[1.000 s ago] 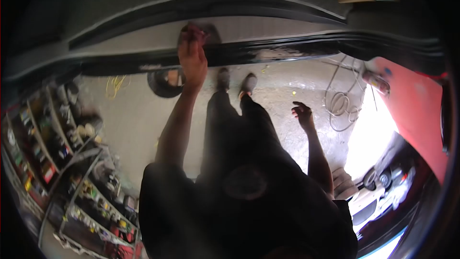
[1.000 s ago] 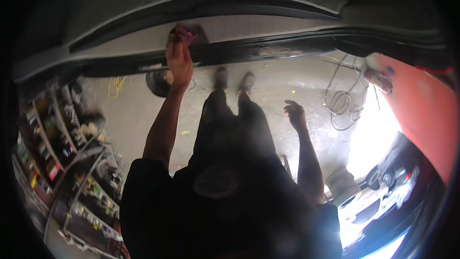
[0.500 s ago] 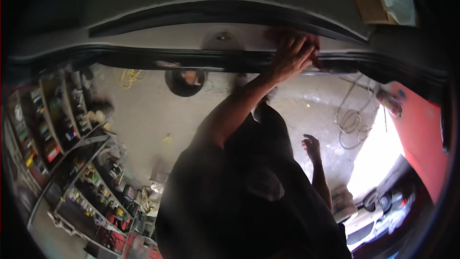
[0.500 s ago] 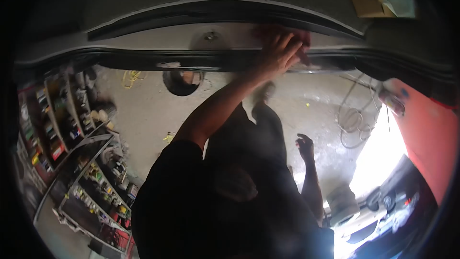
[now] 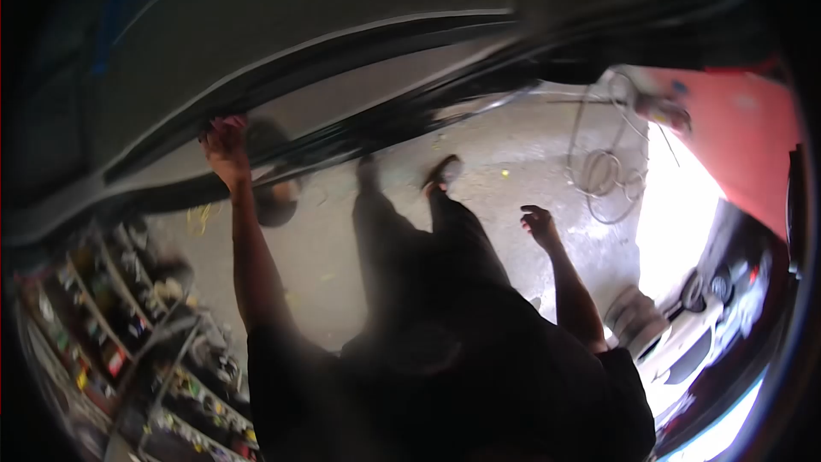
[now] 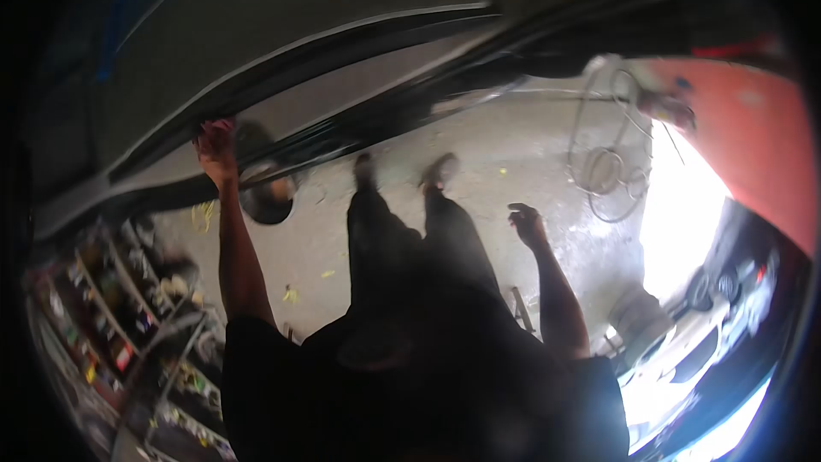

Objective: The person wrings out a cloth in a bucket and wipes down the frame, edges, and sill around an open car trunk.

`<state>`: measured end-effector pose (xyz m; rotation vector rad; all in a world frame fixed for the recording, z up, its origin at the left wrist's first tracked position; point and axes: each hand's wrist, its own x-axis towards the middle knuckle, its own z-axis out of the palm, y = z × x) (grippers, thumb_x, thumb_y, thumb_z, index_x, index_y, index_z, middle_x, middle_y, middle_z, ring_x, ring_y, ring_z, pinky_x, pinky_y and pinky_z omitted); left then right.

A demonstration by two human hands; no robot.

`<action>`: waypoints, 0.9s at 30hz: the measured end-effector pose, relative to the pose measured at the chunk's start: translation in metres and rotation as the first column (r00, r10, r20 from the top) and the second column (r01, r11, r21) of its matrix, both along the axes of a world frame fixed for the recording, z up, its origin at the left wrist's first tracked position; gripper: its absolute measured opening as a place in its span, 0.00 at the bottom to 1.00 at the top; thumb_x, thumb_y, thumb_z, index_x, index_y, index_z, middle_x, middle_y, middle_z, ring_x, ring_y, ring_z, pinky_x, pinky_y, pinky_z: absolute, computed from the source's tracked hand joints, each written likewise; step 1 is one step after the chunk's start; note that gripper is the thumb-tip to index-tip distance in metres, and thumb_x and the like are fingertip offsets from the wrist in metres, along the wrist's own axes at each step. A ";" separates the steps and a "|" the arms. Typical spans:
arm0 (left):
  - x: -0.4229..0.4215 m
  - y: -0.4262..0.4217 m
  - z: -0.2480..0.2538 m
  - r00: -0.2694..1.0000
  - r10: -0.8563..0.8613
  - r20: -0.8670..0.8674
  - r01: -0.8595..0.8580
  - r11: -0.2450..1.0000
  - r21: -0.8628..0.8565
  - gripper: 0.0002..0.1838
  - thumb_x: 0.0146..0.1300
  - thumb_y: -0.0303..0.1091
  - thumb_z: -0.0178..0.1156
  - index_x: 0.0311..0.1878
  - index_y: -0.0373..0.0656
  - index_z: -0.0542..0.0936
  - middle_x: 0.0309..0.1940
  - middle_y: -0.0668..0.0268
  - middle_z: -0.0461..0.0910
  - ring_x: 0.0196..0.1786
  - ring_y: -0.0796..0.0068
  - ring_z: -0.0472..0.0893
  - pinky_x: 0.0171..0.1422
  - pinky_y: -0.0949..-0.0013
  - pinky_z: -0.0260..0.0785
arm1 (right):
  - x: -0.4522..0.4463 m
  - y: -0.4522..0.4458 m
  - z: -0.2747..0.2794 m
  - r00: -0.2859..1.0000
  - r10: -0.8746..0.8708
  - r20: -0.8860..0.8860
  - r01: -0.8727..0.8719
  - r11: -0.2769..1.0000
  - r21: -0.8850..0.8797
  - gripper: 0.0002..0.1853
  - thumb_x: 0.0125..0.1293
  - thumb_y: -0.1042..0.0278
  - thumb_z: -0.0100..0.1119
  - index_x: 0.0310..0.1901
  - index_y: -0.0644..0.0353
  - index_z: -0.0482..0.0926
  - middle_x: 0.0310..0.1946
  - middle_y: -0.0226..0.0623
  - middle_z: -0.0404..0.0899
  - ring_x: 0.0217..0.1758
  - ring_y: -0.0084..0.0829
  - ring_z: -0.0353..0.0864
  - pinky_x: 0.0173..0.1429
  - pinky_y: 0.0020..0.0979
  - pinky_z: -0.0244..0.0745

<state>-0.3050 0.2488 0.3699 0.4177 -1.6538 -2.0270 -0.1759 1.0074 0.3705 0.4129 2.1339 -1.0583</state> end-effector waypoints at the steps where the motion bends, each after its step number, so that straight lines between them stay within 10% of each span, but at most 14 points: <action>1: -0.016 0.051 -0.008 0.983 0.142 0.120 -0.054 0.835 -0.547 0.17 0.82 0.38 0.48 0.63 0.37 0.74 0.54 0.52 0.80 0.56 0.57 0.81 0.68 0.55 0.74 | 0.001 0.016 0.000 0.999 0.018 0.036 -0.020 0.998 0.063 0.17 0.73 0.66 0.57 0.60 0.59 0.83 0.33 0.36 0.87 0.34 0.25 0.86 0.36 0.28 0.80; 2: -0.030 0.102 -0.015 0.936 0.340 0.086 -0.111 0.518 -0.848 0.18 0.83 0.41 0.46 0.64 0.40 0.73 0.56 0.51 0.78 0.60 0.57 0.79 0.72 0.52 0.71 | 0.005 0.034 0.001 0.999 -0.007 0.032 0.005 0.996 0.084 0.17 0.72 0.66 0.56 0.59 0.60 0.83 0.32 0.36 0.87 0.33 0.25 0.86 0.36 0.28 0.80; 7: -0.087 0.305 0.015 0.943 0.325 0.067 -0.040 0.310 -0.950 0.21 0.72 0.35 0.54 0.66 0.45 0.74 0.65 0.50 0.71 0.70 0.43 0.69 0.79 0.38 0.52 | 0.007 0.080 0.027 0.992 -0.121 0.047 0.117 0.989 0.086 0.18 0.71 0.67 0.56 0.59 0.62 0.83 0.32 0.37 0.87 0.34 0.26 0.86 0.38 0.28 0.81; 11: -0.158 0.473 0.033 0.986 0.140 0.086 -0.004 0.545 -0.838 0.24 0.61 0.24 0.58 0.63 0.46 0.77 0.58 0.47 0.72 0.67 0.39 0.69 0.71 0.40 0.58 | 0.005 0.101 0.037 0.990 -0.139 0.002 0.138 0.986 0.097 0.17 0.72 0.70 0.55 0.58 0.63 0.83 0.33 0.37 0.87 0.34 0.26 0.85 0.37 0.28 0.81; 14: -0.218 0.573 0.095 0.984 0.159 0.084 -0.124 0.938 -0.324 0.14 0.72 0.26 0.53 0.58 0.42 0.77 0.55 0.51 0.73 0.61 0.49 0.72 0.68 0.47 0.61 | 0.004 0.117 0.045 0.990 -0.059 -0.127 0.071 0.993 0.093 0.16 0.73 0.69 0.54 0.58 0.62 0.83 0.32 0.36 0.87 0.33 0.26 0.85 0.36 0.28 0.81; 17: -0.258 0.579 0.186 0.981 0.166 -0.096 -0.160 0.985 0.063 0.13 0.77 0.30 0.50 0.60 0.39 0.74 0.52 0.52 0.75 0.55 0.56 0.76 0.63 0.57 0.67 | 0.004 0.118 0.056 0.983 -0.156 -0.092 0.163 0.983 0.078 0.17 0.68 0.70 0.58 0.56 0.63 0.84 0.31 0.38 0.87 0.32 0.27 0.86 0.38 0.30 0.80; 20: -0.293 0.541 0.238 0.914 -0.002 -0.406 -0.010 1.000 -0.027 0.17 0.80 0.33 0.48 0.66 0.38 0.71 0.55 0.51 0.77 0.54 0.56 0.77 0.64 0.59 0.68 | 0.026 0.130 0.045 0.991 -0.124 -0.045 0.125 0.992 0.030 0.16 0.71 0.69 0.58 0.57 0.63 0.84 0.31 0.38 0.87 0.31 0.26 0.86 0.35 0.29 0.81; 23: -0.314 0.555 0.155 0.926 -0.095 -0.366 0.120 0.992 0.046 0.21 0.85 0.38 0.46 0.70 0.34 0.69 0.59 0.54 0.77 0.63 0.61 0.77 0.71 0.62 0.65 | 0.058 0.190 -0.027 0.922 0.265 -0.281 -0.243 0.964 0.112 0.14 0.72 0.71 0.60 0.56 0.63 0.84 0.29 0.37 0.87 0.28 0.26 0.86 0.33 0.29 0.81; 24: -0.296 0.552 0.126 0.965 -0.017 -0.263 -0.024 0.988 -0.155 0.20 0.84 0.37 0.47 0.70 0.33 0.70 0.60 0.56 0.77 0.66 0.64 0.75 0.71 0.64 0.67 | 0.048 0.174 -0.011 0.999 -0.027 -0.035 0.029 0.997 0.073 0.14 0.71 0.73 0.62 0.56 0.63 0.84 0.28 0.37 0.87 0.26 0.26 0.85 0.31 0.30 0.81; 27: -0.253 0.547 0.064 0.951 -0.204 -0.231 0.177 0.976 -0.130 0.19 0.83 0.32 0.48 0.71 0.37 0.71 0.62 0.57 0.76 0.61 0.69 0.79 0.66 0.65 0.75 | 0.017 0.158 -0.013 0.999 -0.047 0.004 0.046 0.996 0.077 0.14 0.69 0.72 0.62 0.54 0.64 0.86 0.29 0.39 0.88 0.28 0.26 0.87 0.33 0.30 0.82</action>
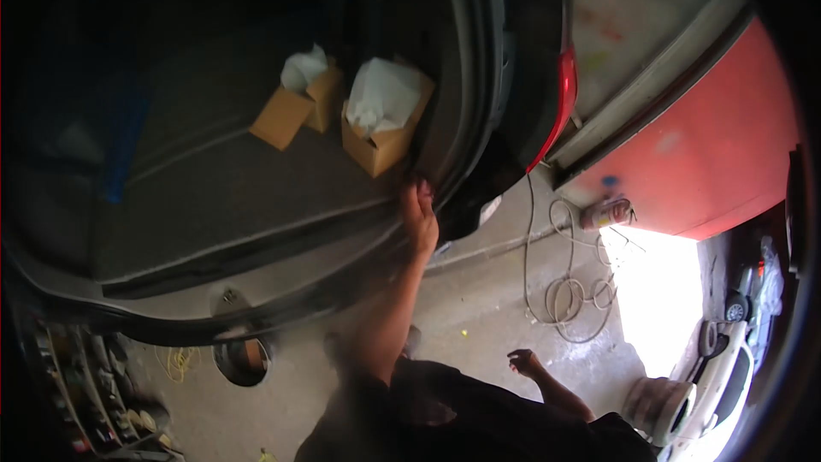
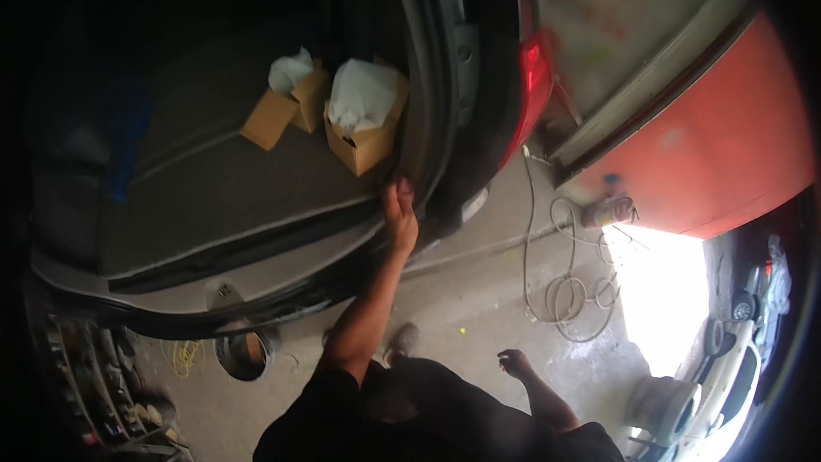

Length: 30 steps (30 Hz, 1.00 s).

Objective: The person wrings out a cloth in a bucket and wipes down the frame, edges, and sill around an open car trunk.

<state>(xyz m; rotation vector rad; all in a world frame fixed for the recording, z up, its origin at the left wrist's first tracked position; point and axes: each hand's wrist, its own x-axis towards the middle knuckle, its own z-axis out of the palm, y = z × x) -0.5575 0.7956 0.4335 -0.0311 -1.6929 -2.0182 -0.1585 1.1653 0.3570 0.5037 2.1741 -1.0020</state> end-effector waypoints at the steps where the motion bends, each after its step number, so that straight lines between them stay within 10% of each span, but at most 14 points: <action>1: 0.011 -0.003 0.025 0.989 -0.140 0.051 0.120 0.953 0.280 0.19 0.83 0.31 0.48 0.71 0.37 0.69 0.61 0.59 0.77 0.61 0.70 0.79 0.65 0.65 0.76 | -0.005 -0.006 0.005 1.000 0.000 0.016 0.000 1.000 0.006 0.14 0.67 0.72 0.62 0.53 0.64 0.86 0.30 0.40 0.88 0.29 0.27 0.88 0.35 0.31 0.83; 5: 0.022 -0.027 0.214 0.960 -0.130 -0.246 0.211 0.916 0.340 0.23 0.82 0.30 0.49 0.75 0.37 0.65 0.67 0.56 0.73 0.63 0.67 0.79 0.67 0.64 0.76 | -0.042 -0.030 0.005 0.995 -0.053 -0.081 0.053 0.999 0.000 0.14 0.67 0.74 0.59 0.51 0.66 0.87 0.31 0.43 0.89 0.30 0.28 0.89 0.37 0.31 0.84; 7: 0.002 -0.051 0.347 0.895 0.079 -0.439 -0.005 0.986 0.166 0.27 0.80 0.30 0.50 0.78 0.38 0.61 0.72 0.55 0.68 0.63 0.63 0.79 0.69 0.62 0.75 | -0.054 -0.042 0.017 0.965 -0.015 -0.264 -0.004 0.997 -0.071 0.13 0.67 0.75 0.58 0.50 0.67 0.86 0.32 0.44 0.89 0.30 0.29 0.89 0.37 0.31 0.83; 9: -0.042 -0.076 0.445 0.765 -0.143 -0.628 0.174 0.985 -0.013 0.20 0.79 0.30 0.52 0.71 0.38 0.68 0.56 0.60 0.78 0.55 0.75 0.80 0.58 0.67 0.76 | -0.063 -0.048 0.028 0.921 -0.022 -0.389 -0.029 0.992 -0.124 0.14 0.66 0.76 0.58 0.51 0.67 0.86 0.33 0.44 0.89 0.31 0.29 0.88 0.36 0.31 0.83; 10: -0.080 -0.089 0.470 0.823 -0.112 -0.557 -0.041 0.966 -0.255 0.16 0.76 0.29 0.53 0.63 0.37 0.71 0.47 0.62 0.79 0.49 0.76 0.79 0.53 0.65 0.74 | -0.061 -0.052 0.032 0.903 -0.043 -0.427 -0.024 0.988 -0.150 0.15 0.66 0.76 0.58 0.53 0.66 0.85 0.33 0.43 0.89 0.31 0.29 0.88 0.36 0.31 0.83; 12: -0.115 -0.048 0.477 0.535 0.293 -0.792 -0.519 0.854 -0.034 0.15 0.73 0.31 0.54 0.58 0.35 0.74 0.66 0.41 0.70 0.65 0.40 0.74 0.69 0.47 0.67 | -0.042 -0.056 0.028 0.869 0.039 -0.494 -0.081 0.995 -0.063 0.16 0.64 0.76 0.59 0.53 0.65 0.85 0.34 0.44 0.89 0.32 0.30 0.88 0.36 0.32 0.83; 14: -0.076 -0.022 0.444 0.530 0.302 -0.792 -0.709 0.671 -0.219 0.17 0.71 0.26 0.55 0.60 0.32 0.73 0.75 0.37 0.58 0.75 0.35 0.64 0.78 0.42 0.58 | -0.017 -0.028 -0.048 0.641 0.326 -0.695 -0.230 0.945 0.232 0.15 0.62 0.74 0.63 0.51 0.65 0.86 0.35 0.48 0.89 0.31 0.32 0.89 0.37 0.33 0.84; 16: -0.046 -0.001 0.372 0.669 0.149 -0.729 -0.718 0.386 -0.580 0.26 0.67 0.23 0.57 0.70 0.38 0.75 0.79 0.38 0.56 0.82 0.26 0.50 0.81 0.27 0.45 | 0.001 -0.026 -0.062 0.985 -0.094 -0.147 0.080 0.992 -0.096 0.15 0.60 0.78 0.66 0.49 0.62 0.87 0.35 0.43 0.90 0.34 0.29 0.90 0.36 0.33 0.85; 17: -0.042 0.003 0.344 0.687 0.065 -0.724 -0.664 0.460 -0.589 0.25 0.65 0.19 0.56 0.66 0.37 0.79 0.78 0.42 0.60 0.82 0.26 0.52 0.81 0.27 0.47 | 0.014 -0.010 -0.090 0.992 -0.098 -0.083 0.078 0.972 -0.220 0.11 0.65 0.70 0.64 0.46 0.65 0.89 0.26 0.41 0.88 0.26 0.32 0.88 0.34 0.35 0.83; 18: -0.033 -0.002 0.340 0.712 0.010 -0.702 -0.615 0.491 -0.617 0.26 0.62 0.17 0.56 0.65 0.36 0.80 0.77 0.45 0.63 0.82 0.28 0.53 0.82 0.32 0.49 | 0.033 0.016 -0.144 0.800 0.330 -0.501 -0.374 0.927 0.015 0.11 0.67 0.69 0.64 0.45 0.67 0.88 0.25 0.39 0.87 0.25 0.29 0.87 0.33 0.33 0.83; 19: -0.022 -0.009 0.352 0.751 -0.048 -0.659 -0.551 0.503 -0.666 0.29 0.58 0.13 0.55 0.66 0.35 0.77 0.73 0.43 0.66 0.80 0.31 0.58 0.82 0.39 0.53 | 0.024 0.005 -0.116 0.993 -0.103 -0.065 0.077 0.944 -0.320 0.11 0.69 0.71 0.61 0.47 0.65 0.88 0.25 0.40 0.87 0.23 0.29 0.85 0.29 0.34 0.82; 22: -0.007 -0.033 0.392 0.723 -0.071 -0.687 -0.404 0.764 -0.504 0.36 0.53 0.11 0.55 0.69 0.36 0.70 0.71 0.42 0.66 0.78 0.34 0.62 0.82 0.44 0.56 | 0.006 -0.002 -0.117 0.922 -0.368 0.122 0.387 0.882 -0.267 0.11 0.71 0.73 0.57 0.50 0.64 0.86 0.25 0.42 0.86 0.22 0.31 0.84 0.25 0.35 0.81; 27: -0.042 -0.083 0.524 0.393 0.062 -0.918 -0.577 0.793 -0.193 0.30 0.58 0.12 0.59 0.64 0.39 0.65 0.64 0.51 0.63 0.66 0.49 0.71 0.75 0.51 0.62 | -0.035 -0.031 -0.104 0.919 -0.391 0.050 0.392 0.891 -0.228 0.12 0.72 0.76 0.53 0.51 0.64 0.85 0.24 0.43 0.84 0.20 0.32 0.84 0.22 0.35 0.80; 30: -0.097 -0.096 0.552 0.480 -0.174 -0.860 -0.866 0.062 -0.496 0.17 0.70 0.34 0.61 0.56 0.39 0.71 0.57 0.45 0.75 0.62 0.45 0.77 0.70 0.41 0.67 | -0.058 -0.056 -0.097 0.914 -0.405 -0.020 0.383 0.879 -0.284 0.13 0.71 0.74 0.53 0.49 0.66 0.85 0.23 0.44 0.83 0.22 0.33 0.84 0.22 0.36 0.80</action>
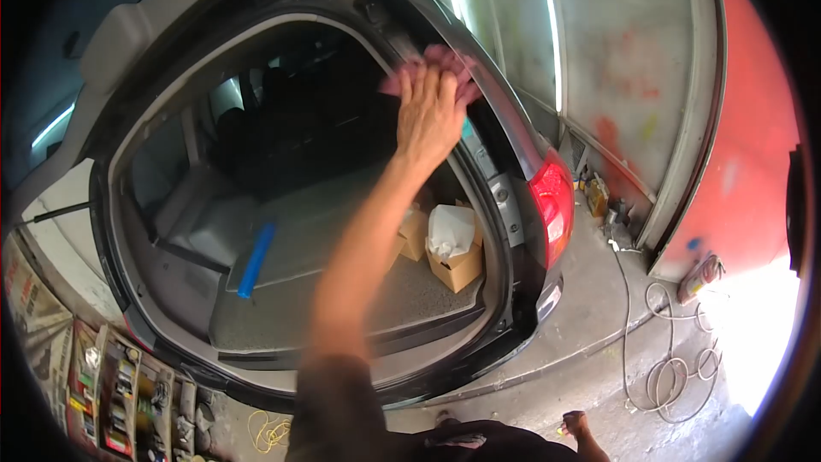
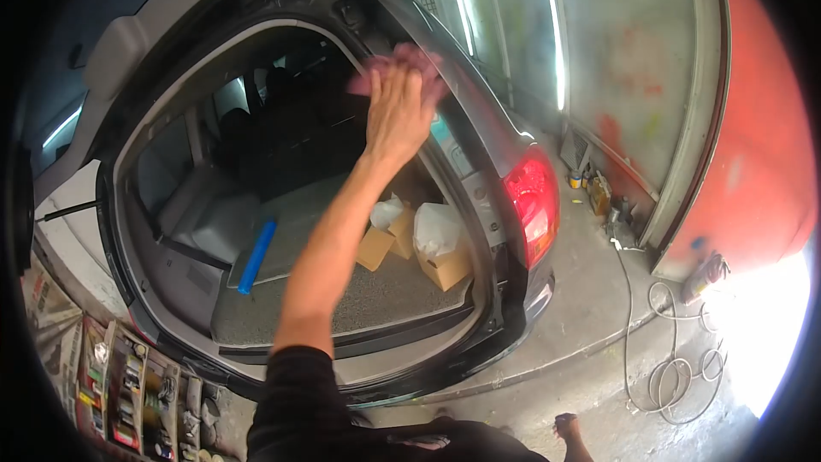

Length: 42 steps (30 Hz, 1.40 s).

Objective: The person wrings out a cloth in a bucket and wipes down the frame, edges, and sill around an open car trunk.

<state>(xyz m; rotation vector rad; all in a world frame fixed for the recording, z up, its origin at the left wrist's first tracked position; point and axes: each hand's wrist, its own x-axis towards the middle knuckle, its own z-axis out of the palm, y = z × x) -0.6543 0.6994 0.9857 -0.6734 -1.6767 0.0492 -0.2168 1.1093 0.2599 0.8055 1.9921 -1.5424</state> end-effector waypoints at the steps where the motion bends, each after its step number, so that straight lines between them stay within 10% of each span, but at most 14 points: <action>1: 0.003 -0.008 0.007 0.948 0.070 0.312 -0.051 0.996 -0.066 0.15 0.71 0.40 0.57 0.51 0.38 0.75 0.47 0.46 0.82 0.54 0.44 0.82 0.63 0.39 0.69 | -0.009 -0.009 -0.002 0.997 -0.055 -0.053 0.053 0.998 -0.040 0.13 0.70 0.74 0.53 0.49 0.67 0.85 0.23 0.44 0.83 0.22 0.33 0.85 0.22 0.35 0.80; 4: -0.022 -0.025 0.053 0.950 0.268 0.160 -0.244 0.957 -0.155 0.14 0.68 0.38 0.55 0.47 0.36 0.79 0.44 0.50 0.84 0.50 0.46 0.83 0.58 0.42 0.71 | -0.020 -0.047 0.029 0.904 0.031 -0.426 0.016 0.994 0.106 0.14 0.69 0.70 0.56 0.48 0.69 0.85 0.23 0.44 0.84 0.23 0.32 0.84 0.24 0.33 0.79; 6: -0.055 -0.048 0.096 0.953 0.301 0.042 -0.296 0.951 -0.094 0.14 0.67 0.38 0.56 0.45 0.36 0.80 0.43 0.50 0.84 0.51 0.46 0.83 0.58 0.42 0.71 | -0.019 -0.070 0.029 0.940 -0.242 -0.240 0.209 0.966 -0.155 0.15 0.69 0.68 0.56 0.51 0.69 0.84 0.25 0.43 0.85 0.23 0.30 0.83 0.25 0.32 0.77; 10: -0.068 -0.032 0.096 0.960 0.278 0.044 -0.279 0.960 0.033 0.13 0.66 0.36 0.56 0.47 0.36 0.79 0.46 0.50 0.83 0.53 0.47 0.82 0.60 0.43 0.70 | 0.020 -0.102 0.046 0.955 -0.228 -0.188 0.228 0.973 -0.025 0.17 0.71 0.70 0.53 0.56 0.67 0.82 0.28 0.42 0.86 0.25 0.31 0.86 0.26 0.32 0.77; 12: -0.057 -0.007 0.060 0.946 0.323 -0.012 -0.318 0.937 0.145 0.12 0.66 0.35 0.57 0.47 0.38 0.79 0.47 0.50 0.82 0.51 0.49 0.82 0.60 0.46 0.70 | 0.062 -0.070 -0.122 0.867 0.484 -0.116 -0.433 0.849 0.303 0.15 0.72 0.71 0.55 0.55 0.66 0.82 0.29 0.44 0.86 0.27 0.34 0.88 0.26 0.35 0.80; 19: 0.007 0.045 -0.036 0.864 -0.504 0.010 0.414 0.721 0.556 0.25 0.63 0.18 0.57 0.65 0.28 0.70 0.58 0.45 0.75 0.60 0.45 0.78 0.66 0.50 0.69 | 0.026 -0.096 0.011 0.929 0.312 -0.199 -0.307 0.950 0.053 0.13 0.72 0.70 0.58 0.52 0.67 0.84 0.29 0.44 0.86 0.26 0.33 0.87 0.27 0.37 0.84; 24: -0.016 0.080 0.007 0.948 -0.287 -0.138 0.297 0.640 0.709 0.27 0.63 0.15 0.51 0.68 0.30 0.68 0.59 0.51 0.70 0.57 0.54 0.75 0.70 0.49 0.58 | -0.030 -0.091 0.067 0.965 -0.122 -0.230 0.131 0.991 0.025 0.15 0.68 0.72 0.58 0.53 0.70 0.85 0.30 0.45 0.88 0.26 0.30 0.87 0.28 0.33 0.84; 28: -0.072 0.040 0.099 0.486 -0.763 -0.426 0.711 0.062 0.700 0.18 0.64 0.15 0.50 0.57 0.36 0.72 0.54 0.52 0.70 0.59 0.53 0.71 0.69 0.51 0.58 | -0.027 -0.089 0.107 0.923 -0.227 -0.311 0.262 0.962 0.076 0.18 0.64 0.73 0.58 0.54 0.69 0.84 0.30 0.46 0.88 0.28 0.30 0.88 0.29 0.32 0.82; 30: -0.087 0.022 0.136 0.763 -0.471 -0.443 0.603 0.272 0.750 0.13 0.68 0.17 0.51 0.54 0.37 0.72 0.53 0.52 0.71 0.55 0.54 0.73 0.67 0.52 0.61 | -0.006 -0.086 0.094 0.928 -0.218 -0.303 0.255 0.963 0.087 0.19 0.64 0.74 0.58 0.55 0.68 0.84 0.31 0.46 0.88 0.26 0.31 0.86 0.27 0.32 0.80; 34: -0.065 0.047 0.093 0.506 -0.741 -0.442 0.609 -0.056 0.791 0.09 0.75 0.23 0.52 0.55 0.35 0.73 0.61 0.48 0.70 0.66 0.48 0.69 0.72 0.49 0.60 | 0.044 -0.094 0.049 0.938 -0.307 -0.158 0.295 0.951 -0.093 0.15 0.69 0.74 0.60 0.55 0.67 0.84 0.31 0.46 0.88 0.26 0.32 0.86 0.27 0.34 0.81; 35: -0.060 0.060 0.071 0.580 -0.678 -0.452 0.670 0.082 0.738 0.11 0.75 0.23 0.52 0.58 0.35 0.74 0.65 0.46 0.68 0.71 0.45 0.66 0.76 0.48 0.57 | 0.055 -0.083 0.020 0.766 0.313 -0.562 -0.074 0.911 0.406 0.14 0.71 0.72 0.58 0.53 0.68 0.85 0.34 0.47 0.89 0.30 0.32 0.88 0.32 0.34 0.83; 36: -0.051 0.069 0.047 0.645 -0.601 -0.471 0.702 0.223 0.676 0.13 0.76 0.24 0.52 0.60 0.35 0.74 0.69 0.45 0.66 0.77 0.42 0.63 0.80 0.47 0.53 | 0.056 -0.077 0.017 0.245 0.858 -0.452 -0.108 0.487 0.867 0.14 0.73 0.71 0.55 0.52 0.69 0.85 0.36 0.47 0.90 0.33 0.33 0.90 0.38 0.34 0.85; 38: -0.031 0.068 0.006 0.778 -0.570 -0.264 0.580 0.492 0.649 0.17 0.73 0.22 0.55 0.63 0.36 0.75 0.75 0.44 0.61 0.82 0.39 0.56 0.84 0.44 0.49 | 0.043 -0.099 0.024 0.968 0.119 -0.220 -0.067 0.970 0.232 0.14 0.70 0.69 0.57 0.50 0.66 0.87 0.37 0.46 0.91 0.38 0.35 0.91 0.44 0.33 0.85; 42: -0.058 0.051 0.058 0.792 -0.526 -0.310 0.603 0.597 0.529 0.17 0.67 0.19 0.58 0.59 0.38 0.79 0.70 0.48 0.67 0.76 0.39 0.63 0.81 0.42 0.52 | -0.070 -0.131 0.154 0.788 0.327 -0.522 -0.010 0.854 0.520 0.14 0.68 0.68 0.61 0.52 0.63 0.87 0.42 0.50 0.90 0.45 0.46 0.91 0.50 0.40 0.85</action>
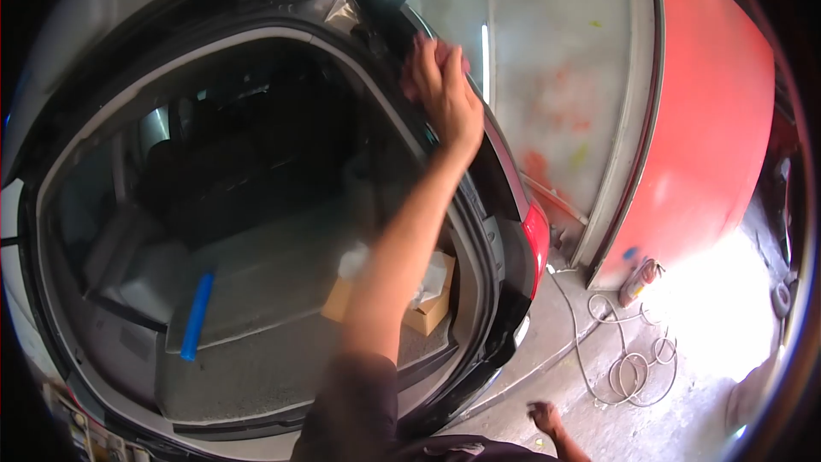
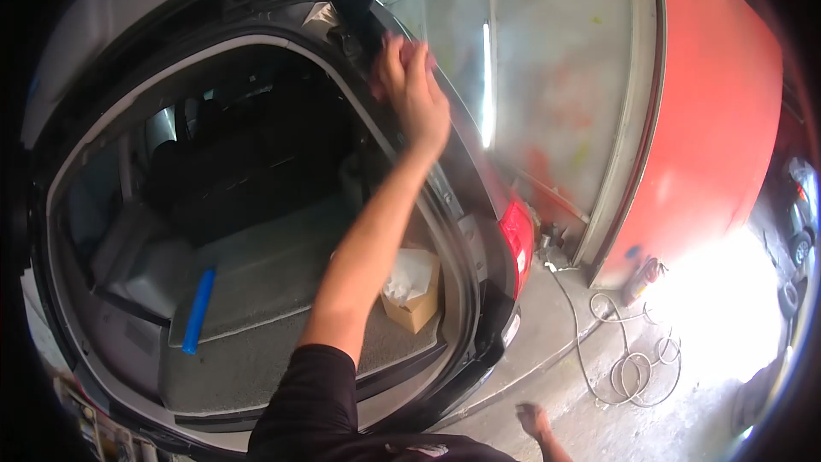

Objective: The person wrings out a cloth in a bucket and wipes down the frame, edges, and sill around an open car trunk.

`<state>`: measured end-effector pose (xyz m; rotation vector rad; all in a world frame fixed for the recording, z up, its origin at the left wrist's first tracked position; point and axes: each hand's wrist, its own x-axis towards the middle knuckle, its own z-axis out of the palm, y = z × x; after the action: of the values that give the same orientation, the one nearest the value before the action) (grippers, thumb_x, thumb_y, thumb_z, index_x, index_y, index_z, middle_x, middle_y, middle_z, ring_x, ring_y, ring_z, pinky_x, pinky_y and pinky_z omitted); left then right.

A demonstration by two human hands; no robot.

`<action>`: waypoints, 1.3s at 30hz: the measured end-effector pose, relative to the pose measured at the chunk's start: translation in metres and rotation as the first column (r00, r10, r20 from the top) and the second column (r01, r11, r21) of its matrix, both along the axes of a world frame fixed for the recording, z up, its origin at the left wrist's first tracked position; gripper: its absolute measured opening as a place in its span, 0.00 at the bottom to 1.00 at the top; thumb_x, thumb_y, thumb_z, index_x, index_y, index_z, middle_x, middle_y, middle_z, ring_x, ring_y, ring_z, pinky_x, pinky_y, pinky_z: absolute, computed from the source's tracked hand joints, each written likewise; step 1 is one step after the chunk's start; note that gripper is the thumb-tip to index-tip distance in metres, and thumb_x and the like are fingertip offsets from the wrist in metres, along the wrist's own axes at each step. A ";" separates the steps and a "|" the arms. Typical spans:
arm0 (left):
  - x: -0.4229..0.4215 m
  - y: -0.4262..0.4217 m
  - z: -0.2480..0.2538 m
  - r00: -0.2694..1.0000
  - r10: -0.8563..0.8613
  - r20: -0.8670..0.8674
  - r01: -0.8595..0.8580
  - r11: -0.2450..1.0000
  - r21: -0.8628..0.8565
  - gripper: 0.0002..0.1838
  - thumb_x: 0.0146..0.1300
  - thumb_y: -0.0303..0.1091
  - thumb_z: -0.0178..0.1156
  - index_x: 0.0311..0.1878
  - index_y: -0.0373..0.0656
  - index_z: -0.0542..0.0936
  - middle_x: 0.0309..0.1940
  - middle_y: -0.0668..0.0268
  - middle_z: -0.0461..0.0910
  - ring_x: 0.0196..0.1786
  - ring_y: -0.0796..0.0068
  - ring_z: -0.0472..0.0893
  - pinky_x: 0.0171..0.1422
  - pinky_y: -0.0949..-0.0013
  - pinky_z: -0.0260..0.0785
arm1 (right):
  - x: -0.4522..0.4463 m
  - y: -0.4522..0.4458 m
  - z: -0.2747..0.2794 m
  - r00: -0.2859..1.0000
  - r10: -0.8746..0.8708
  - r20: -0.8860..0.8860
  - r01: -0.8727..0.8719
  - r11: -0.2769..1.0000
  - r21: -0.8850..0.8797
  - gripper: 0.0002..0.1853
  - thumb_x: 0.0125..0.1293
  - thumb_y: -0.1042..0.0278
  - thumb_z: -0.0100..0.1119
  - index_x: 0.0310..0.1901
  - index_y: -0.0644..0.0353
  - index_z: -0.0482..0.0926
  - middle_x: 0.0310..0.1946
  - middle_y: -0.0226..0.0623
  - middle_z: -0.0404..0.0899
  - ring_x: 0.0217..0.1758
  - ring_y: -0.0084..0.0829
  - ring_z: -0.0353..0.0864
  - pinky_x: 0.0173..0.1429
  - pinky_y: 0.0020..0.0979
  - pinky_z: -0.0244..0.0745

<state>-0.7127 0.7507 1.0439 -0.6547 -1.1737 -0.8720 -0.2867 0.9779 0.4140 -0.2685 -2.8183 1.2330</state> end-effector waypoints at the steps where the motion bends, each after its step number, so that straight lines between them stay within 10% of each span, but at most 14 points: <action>1: -0.014 -0.013 0.036 0.999 0.022 -0.050 -0.024 0.999 -0.042 0.17 0.66 0.18 0.58 0.57 0.39 0.80 0.68 0.50 0.69 0.75 0.40 0.64 0.80 0.42 0.53 | -0.034 -0.021 0.061 0.993 -0.004 -0.115 0.003 1.000 -0.009 0.15 0.69 0.67 0.61 0.53 0.66 0.85 0.37 0.49 0.90 0.40 0.43 0.91 0.49 0.38 0.84; 4: -0.022 -0.038 0.080 0.997 0.038 -0.060 -0.048 0.984 -0.172 0.16 0.63 0.16 0.59 0.53 0.40 0.83 0.59 0.55 0.76 0.65 0.47 0.73 0.76 0.45 0.59 | -0.105 -0.081 0.233 0.948 0.126 -0.293 -0.106 0.991 0.083 0.14 0.70 0.71 0.61 0.54 0.64 0.86 0.45 0.47 0.89 0.43 0.48 0.89 0.52 0.35 0.83; 7: 0.012 -0.050 0.098 0.898 -0.301 -0.321 0.291 0.953 -0.081 0.16 0.63 0.12 0.57 0.49 0.39 0.84 0.51 0.61 0.78 0.49 0.64 0.79 0.55 0.61 0.74 | -0.121 -0.115 0.319 0.915 0.144 -0.376 -0.133 0.990 0.055 0.13 0.72 0.72 0.60 0.55 0.63 0.85 0.44 0.46 0.89 0.45 0.42 0.90 0.54 0.33 0.82; 11: 0.042 -0.033 0.205 0.968 -0.186 0.166 0.236 0.900 -0.368 0.15 0.72 0.25 0.57 0.61 0.38 0.76 0.58 0.55 0.72 0.51 0.64 0.80 0.53 0.59 0.77 | -0.114 -0.122 0.254 0.962 0.077 -0.263 -0.152 0.949 -0.277 0.14 0.74 0.71 0.59 0.58 0.61 0.84 0.38 0.44 0.88 0.42 0.29 0.88 0.49 0.32 0.81; 14: 0.080 -0.001 0.197 0.984 0.092 -0.151 -0.113 0.984 -0.141 0.44 0.65 0.42 0.73 0.80 0.48 0.62 0.73 0.52 0.66 0.65 0.49 0.76 0.66 0.50 0.72 | -0.122 -0.137 0.206 0.983 0.102 -0.152 -0.157 0.901 -0.406 0.15 0.74 0.70 0.59 0.58 0.61 0.84 0.37 0.43 0.89 0.42 0.26 0.86 0.49 0.30 0.80; 17: 0.027 -0.008 0.163 0.881 0.385 -0.275 -0.376 0.923 0.085 0.22 0.75 0.38 0.56 0.67 0.40 0.69 0.64 0.49 0.68 0.57 0.50 0.78 0.55 0.50 0.75 | -0.124 -0.151 0.204 0.987 0.134 -0.093 -0.156 0.946 -0.285 0.14 0.75 0.74 0.58 0.58 0.66 0.84 0.41 0.41 0.90 0.47 0.26 0.88 0.55 0.29 0.81; 19: -0.021 -0.052 0.131 0.993 0.057 -0.103 -0.074 0.983 -0.168 0.22 0.72 0.29 0.56 0.67 0.44 0.69 0.65 0.47 0.69 0.58 0.34 0.73 0.61 0.42 0.70 | -0.109 -0.164 0.230 0.988 0.127 -0.089 -0.145 0.960 -0.238 0.13 0.76 0.74 0.58 0.57 0.68 0.83 0.44 0.41 0.90 0.50 0.27 0.88 0.57 0.28 0.82; 23: -0.034 -0.112 0.102 0.875 0.476 0.086 -0.426 0.842 -0.331 0.13 0.68 0.32 0.63 0.51 0.42 0.72 0.49 0.53 0.76 0.52 0.44 0.79 0.57 0.45 0.72 | -0.091 -0.147 0.184 0.993 0.089 -0.080 -0.112 0.927 -0.359 0.13 0.73 0.70 0.61 0.56 0.61 0.86 0.42 0.45 0.90 0.46 0.32 0.91 0.54 0.32 0.82; 30: -0.008 -0.076 0.146 0.990 0.119 -0.076 -0.137 0.944 -0.300 0.16 0.67 0.30 0.67 0.54 0.42 0.74 0.49 0.48 0.76 0.51 0.40 0.77 0.56 0.43 0.70 | -0.099 -0.139 0.183 0.986 0.020 -0.167 -0.107 0.839 -0.533 0.14 0.73 0.72 0.57 0.55 0.65 0.85 0.41 0.40 0.91 0.46 0.29 0.89 0.55 0.32 0.82; 32: 0.012 -0.053 0.191 0.964 0.009 -0.266 -0.105 0.931 -0.348 0.16 0.67 0.33 0.66 0.54 0.42 0.75 0.48 0.48 0.76 0.50 0.40 0.77 0.55 0.44 0.71 | -0.105 -0.147 0.222 0.967 0.087 -0.240 -0.184 0.888 -0.421 0.15 0.72 0.74 0.58 0.56 0.65 0.85 0.42 0.44 0.90 0.47 0.34 0.90 0.54 0.33 0.83; 35: 0.066 -0.035 0.247 0.954 -0.297 -0.047 0.217 0.788 -0.577 0.18 0.65 0.33 0.68 0.55 0.41 0.75 0.52 0.46 0.77 0.54 0.40 0.77 0.57 0.46 0.71 | -0.125 -0.157 0.290 0.854 0.254 -0.455 -0.359 0.919 -0.162 0.14 0.69 0.77 0.58 0.54 0.66 0.85 0.41 0.49 0.88 0.44 0.47 0.89 0.50 0.39 0.83; 36: 0.071 -0.030 0.267 0.992 -0.102 0.080 0.129 0.797 -0.590 0.25 0.66 0.39 0.70 0.60 0.39 0.73 0.49 0.52 0.81 0.53 0.49 0.81 0.57 0.54 0.73 | -0.139 -0.162 0.303 0.807 0.297 -0.510 -0.410 0.904 -0.123 0.14 0.68 0.78 0.58 0.53 0.66 0.84 0.40 0.48 0.87 0.44 0.47 0.88 0.50 0.40 0.83; 39: 0.052 -0.004 0.265 0.888 -0.358 -0.289 0.191 0.858 -0.477 0.23 0.71 0.32 0.65 0.66 0.37 0.75 0.57 0.49 0.77 0.62 0.50 0.77 0.64 0.57 0.72 | -0.172 -0.172 0.326 0.663 0.448 -0.600 -0.564 0.826 -0.006 0.17 0.62 0.80 0.60 0.54 0.67 0.83 0.37 0.46 0.84 0.40 0.47 0.86 0.49 0.41 0.84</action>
<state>-0.6612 0.7472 1.3087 -1.3320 -0.9416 -0.6813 -0.4589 0.8055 0.7398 0.8291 -2.2750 1.3663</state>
